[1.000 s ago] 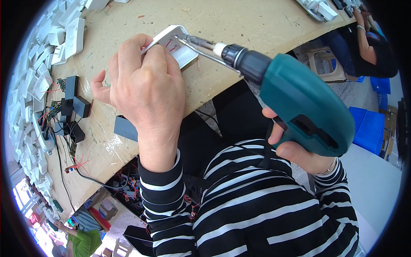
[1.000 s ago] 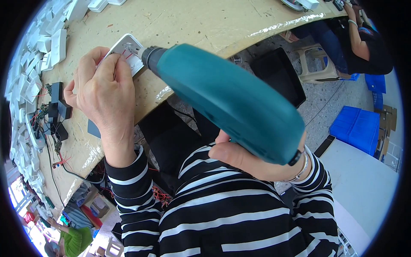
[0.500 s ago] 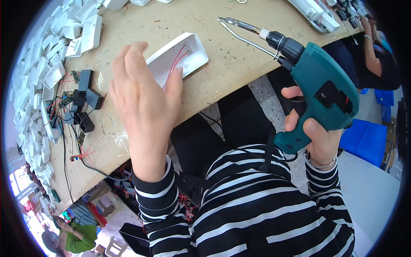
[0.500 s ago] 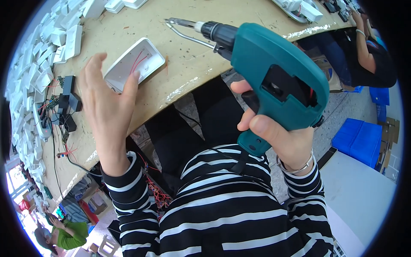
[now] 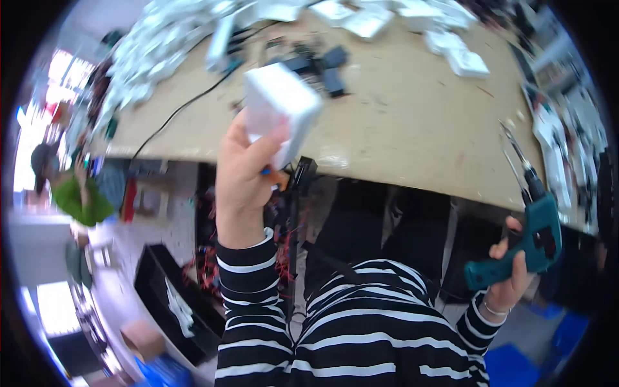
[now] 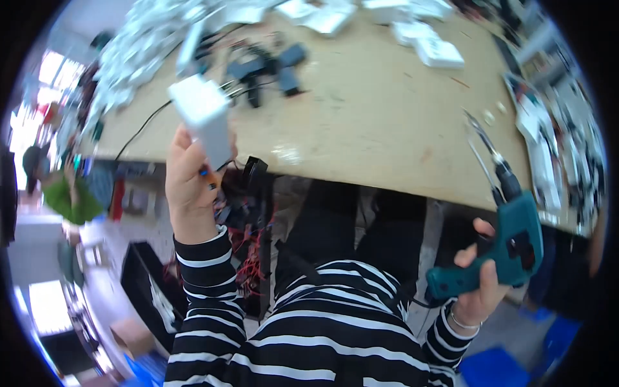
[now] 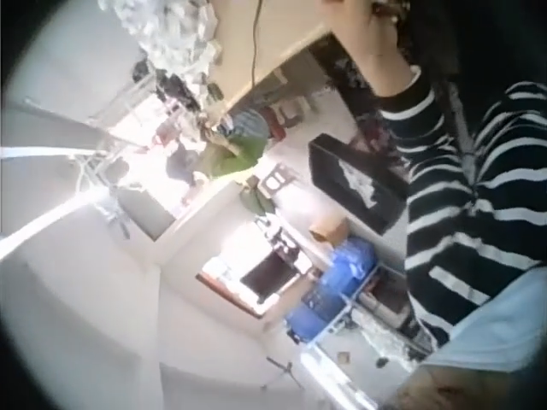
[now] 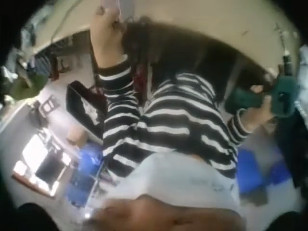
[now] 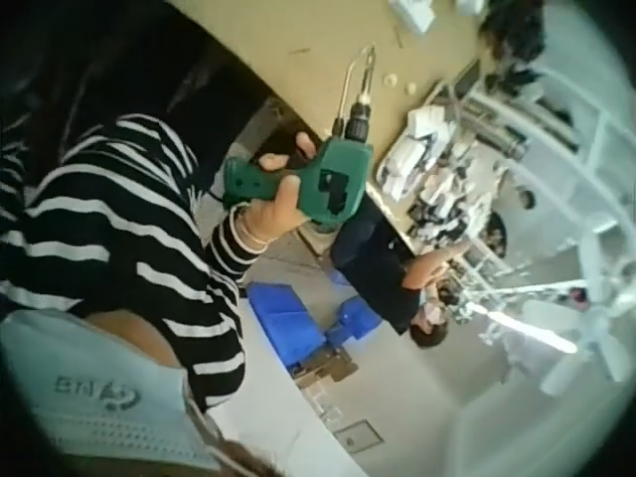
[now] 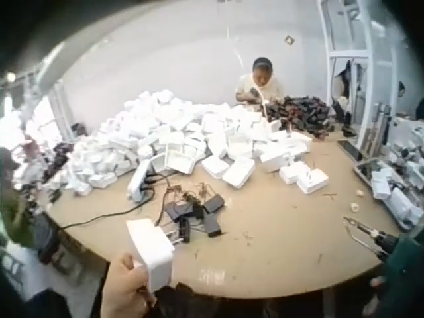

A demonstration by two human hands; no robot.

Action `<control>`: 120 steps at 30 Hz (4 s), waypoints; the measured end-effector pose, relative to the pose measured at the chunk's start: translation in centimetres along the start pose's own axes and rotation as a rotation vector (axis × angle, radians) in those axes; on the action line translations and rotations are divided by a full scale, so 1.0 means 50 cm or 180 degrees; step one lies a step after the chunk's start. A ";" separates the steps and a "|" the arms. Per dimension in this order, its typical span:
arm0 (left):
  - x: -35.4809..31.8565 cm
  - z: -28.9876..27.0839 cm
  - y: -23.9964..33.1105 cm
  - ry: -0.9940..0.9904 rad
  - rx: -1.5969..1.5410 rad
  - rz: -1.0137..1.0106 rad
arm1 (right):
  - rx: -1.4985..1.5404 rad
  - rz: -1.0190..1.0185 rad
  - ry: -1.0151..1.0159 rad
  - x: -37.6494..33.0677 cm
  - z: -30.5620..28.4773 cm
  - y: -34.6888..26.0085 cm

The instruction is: Soldering wires into small white plastic cases using a handheld soldering gun.

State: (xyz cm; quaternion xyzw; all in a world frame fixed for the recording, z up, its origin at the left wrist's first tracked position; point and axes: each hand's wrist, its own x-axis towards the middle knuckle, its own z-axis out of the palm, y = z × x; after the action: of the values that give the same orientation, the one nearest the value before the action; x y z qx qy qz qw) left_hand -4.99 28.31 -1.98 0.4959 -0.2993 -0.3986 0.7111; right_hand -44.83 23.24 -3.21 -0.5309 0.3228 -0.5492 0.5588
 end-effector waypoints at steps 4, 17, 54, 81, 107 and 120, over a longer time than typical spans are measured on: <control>-0.190 -0.227 0.032 0.0919 -0.0578 0.0317 | 0.0119 0.0044 -0.0452 0.029 -0.007 0.018; -0.756 -0.694 0.093 0.5006 0.2680 -0.0896 | 0.0372 0.0310 -0.0835 0.086 0.007 0.030; 0.193 0.300 -0.141 -0.1491 0.3795 0.2248 | 0.0644 0.0315 0.0222 0.084 -0.051 0.041; 0.391 0.042 -0.003 0.0209 0.3371 0.0486 | 0.0459 0.0180 0.0406 0.062 -0.057 0.026; 0.405 0.103 0.205 0.0048 0.0140 0.2286 | 0.0654 0.0191 0.0204 0.048 -0.105 0.064; 0.130 0.214 -0.045 -0.3353 0.2084 0.0936 | 0.1612 0.0798 0.0061 0.095 0.016 0.066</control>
State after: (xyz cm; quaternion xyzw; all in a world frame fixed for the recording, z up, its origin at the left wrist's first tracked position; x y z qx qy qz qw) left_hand -11.13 17.29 -0.37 0.3788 -0.7801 -0.3751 0.3275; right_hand -42.31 18.34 -5.13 -0.3251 0.2437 -0.5439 0.7342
